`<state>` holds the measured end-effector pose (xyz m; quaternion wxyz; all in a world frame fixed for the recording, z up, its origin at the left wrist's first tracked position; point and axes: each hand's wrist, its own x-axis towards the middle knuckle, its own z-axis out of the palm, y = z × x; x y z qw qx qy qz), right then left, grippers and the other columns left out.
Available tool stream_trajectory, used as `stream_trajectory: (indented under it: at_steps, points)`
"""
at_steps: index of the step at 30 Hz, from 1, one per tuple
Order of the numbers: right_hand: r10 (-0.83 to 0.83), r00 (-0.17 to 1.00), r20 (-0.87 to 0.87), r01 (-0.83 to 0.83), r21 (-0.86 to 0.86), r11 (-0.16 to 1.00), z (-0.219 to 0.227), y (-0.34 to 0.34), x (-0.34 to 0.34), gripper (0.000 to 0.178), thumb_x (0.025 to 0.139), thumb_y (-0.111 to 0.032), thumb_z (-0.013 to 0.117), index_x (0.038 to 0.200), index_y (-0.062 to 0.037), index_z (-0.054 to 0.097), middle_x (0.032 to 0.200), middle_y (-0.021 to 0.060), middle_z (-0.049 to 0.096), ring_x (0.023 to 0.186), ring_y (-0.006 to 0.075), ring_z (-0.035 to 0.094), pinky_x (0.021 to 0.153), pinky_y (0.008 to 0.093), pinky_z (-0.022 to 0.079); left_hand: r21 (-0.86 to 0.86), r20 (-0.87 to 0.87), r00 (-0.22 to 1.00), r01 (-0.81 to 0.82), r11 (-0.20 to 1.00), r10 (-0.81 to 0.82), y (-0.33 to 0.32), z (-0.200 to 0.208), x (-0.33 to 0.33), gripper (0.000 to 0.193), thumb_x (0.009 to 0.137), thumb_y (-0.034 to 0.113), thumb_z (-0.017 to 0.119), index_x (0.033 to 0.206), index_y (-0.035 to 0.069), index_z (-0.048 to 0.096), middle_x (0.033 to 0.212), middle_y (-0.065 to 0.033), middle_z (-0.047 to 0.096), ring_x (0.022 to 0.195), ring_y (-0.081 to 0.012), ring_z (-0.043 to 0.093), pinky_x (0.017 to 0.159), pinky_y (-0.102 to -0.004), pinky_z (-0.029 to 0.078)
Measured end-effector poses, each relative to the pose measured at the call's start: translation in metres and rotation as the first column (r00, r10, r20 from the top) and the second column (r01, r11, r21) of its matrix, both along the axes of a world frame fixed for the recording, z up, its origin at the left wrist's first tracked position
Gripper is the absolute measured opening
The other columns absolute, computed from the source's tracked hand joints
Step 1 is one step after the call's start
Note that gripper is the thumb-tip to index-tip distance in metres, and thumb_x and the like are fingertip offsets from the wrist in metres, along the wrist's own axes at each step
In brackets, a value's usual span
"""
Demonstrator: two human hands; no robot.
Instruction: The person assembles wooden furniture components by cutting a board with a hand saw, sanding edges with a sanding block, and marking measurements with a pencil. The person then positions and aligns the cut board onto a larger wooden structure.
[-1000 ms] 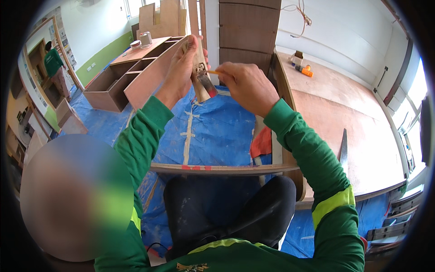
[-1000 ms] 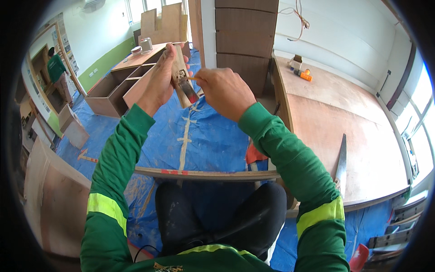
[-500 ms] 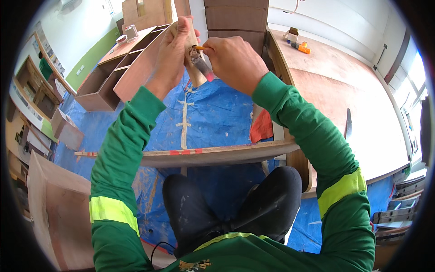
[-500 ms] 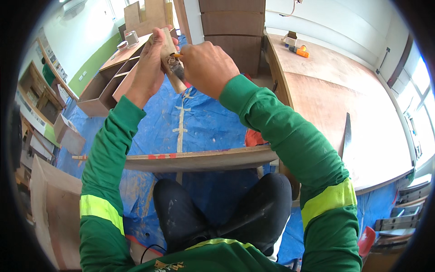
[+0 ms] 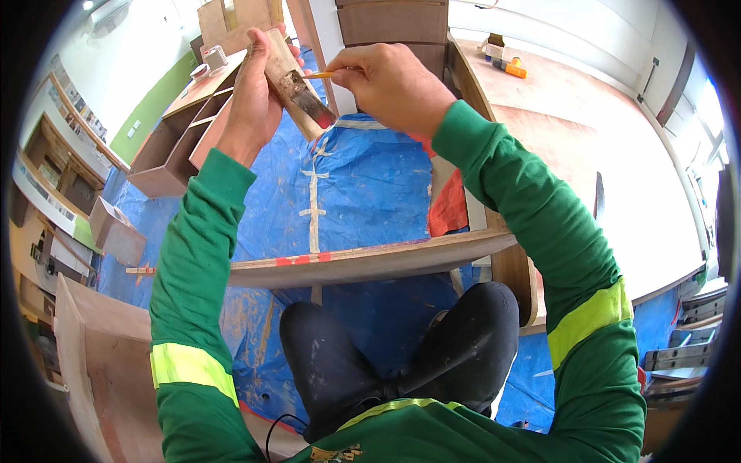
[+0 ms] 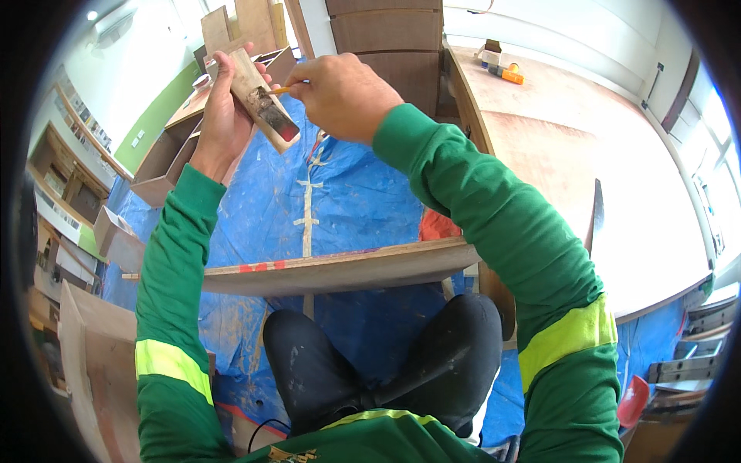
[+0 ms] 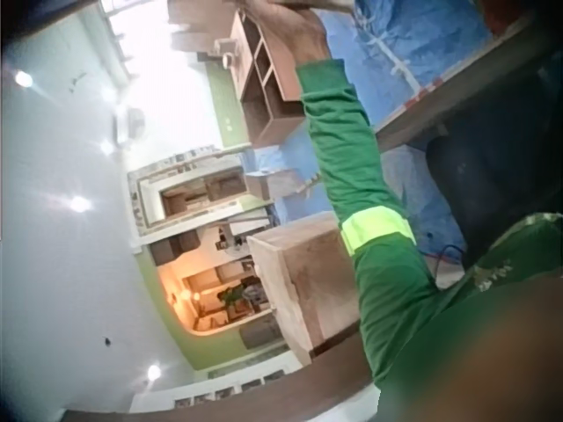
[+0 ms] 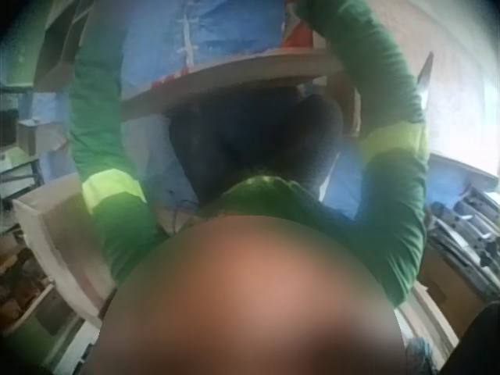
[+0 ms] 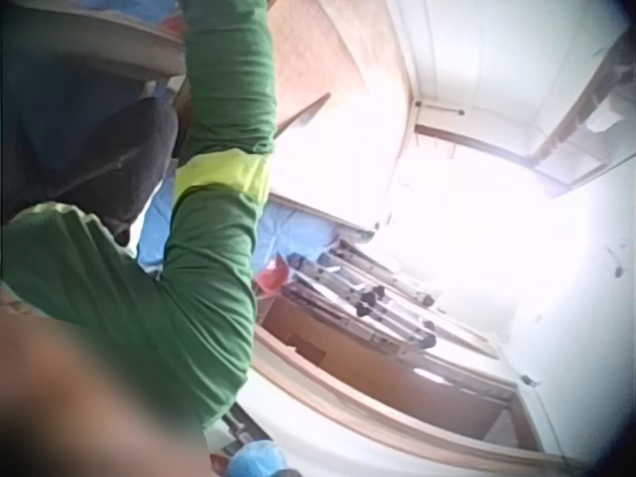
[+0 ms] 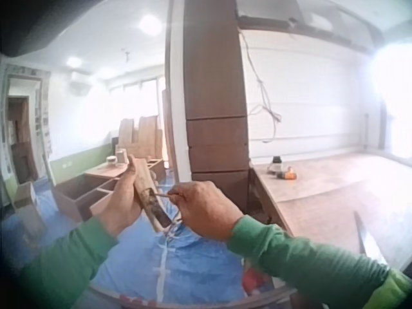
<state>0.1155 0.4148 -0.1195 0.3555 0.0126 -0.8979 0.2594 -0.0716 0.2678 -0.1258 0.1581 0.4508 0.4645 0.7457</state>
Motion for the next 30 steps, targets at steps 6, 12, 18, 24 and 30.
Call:
stream_trajectory:
  at_steps: [6, 12, 18, 24, 30]
  points:
    - [-0.089, 0.996, -0.016, 0.090, 0.075, 0.993, 0.001, -0.007, 0.001, 0.026, 0.102, -0.020, 0.061, 0.109, -0.0037, 0.080, 0.098, 0.0248, 0.077, 0.088, 0.0460, 0.074, 0.086, 0.0539, 0.059, -0.016, -0.027, 0.998, -0.049, 0.999, 0.049, 0.007, -0.004, 0.010, 0.078, 0.108, 0.068, 0.047, 0.158, 0.008, 0.045, 0.118, -0.0062, 0.061, 0.109, -0.0153, 0.062, 0.098, -0.0367, 0.058]
    - [-0.107, 0.994, -0.009, 0.107, 0.155, 0.982, -0.003, -0.007, -0.006, 0.025, 0.103, -0.022, 0.060, 0.104, -0.0058, 0.080, 0.095, 0.0243, 0.076, 0.089, 0.0451, 0.074, 0.086, 0.0535, 0.060, -0.018, -0.014, 1.000, 0.008, 1.000, -0.008, 0.010, -0.005, 0.018, 0.076, 0.108, 0.066, 0.048, 0.155, 0.007, 0.048, 0.116, -0.0061, 0.062, 0.108, -0.0143, 0.062, 0.097, -0.0336, 0.058]
    - [0.076, 0.997, -0.002, -0.076, -0.078, 0.994, -0.012, 0.008, -0.019, 0.024, 0.102, -0.018, 0.064, 0.115, -0.0097, 0.082, 0.101, 0.0251, 0.078, 0.089, 0.0437, 0.076, 0.086, 0.0502, 0.061, -0.029, -0.016, 0.999, 0.033, 0.999, -0.033, 0.008, -0.004, 0.010, 0.075, 0.109, 0.066, 0.049, 0.154, 0.006, 0.049, 0.116, -0.0075, 0.063, 0.108, -0.0155, 0.063, 0.096, -0.0354, 0.058]
    - [0.046, 0.999, 0.020, -0.046, -0.003, 0.999, -0.004, 0.005, -0.012, 0.026, 0.102, -0.017, 0.065, 0.120, -0.0143, 0.083, 0.103, 0.0249, 0.078, 0.091, 0.0431, 0.076, 0.089, 0.0499, 0.061, 0.004, 0.006, 1.000, -0.013, 1.000, 0.013, 0.003, -0.001, -0.005, 0.075, 0.110, 0.067, 0.044, 0.157, 0.008, 0.046, 0.118, -0.0074, 0.063, 0.110, -0.0159, 0.064, 0.100, -0.0394, 0.059]
    - [-0.034, 0.996, -0.086, 0.041, 0.086, 0.995, -0.008, 0.007, -0.017, 0.028, 0.102, -0.020, 0.063, 0.120, -0.0137, 0.082, 0.100, 0.0240, 0.078, 0.093, 0.0441, 0.076, 0.089, 0.0514, 0.061, -0.006, -0.009, 0.996, 0.083, 0.996, -0.083, 0.008, 0.000, 0.013, 0.078, 0.108, 0.067, 0.051, 0.154, 0.005, 0.048, 0.116, -0.0082, 0.063, 0.109, -0.0169, 0.064, 0.099, -0.0379, 0.057]
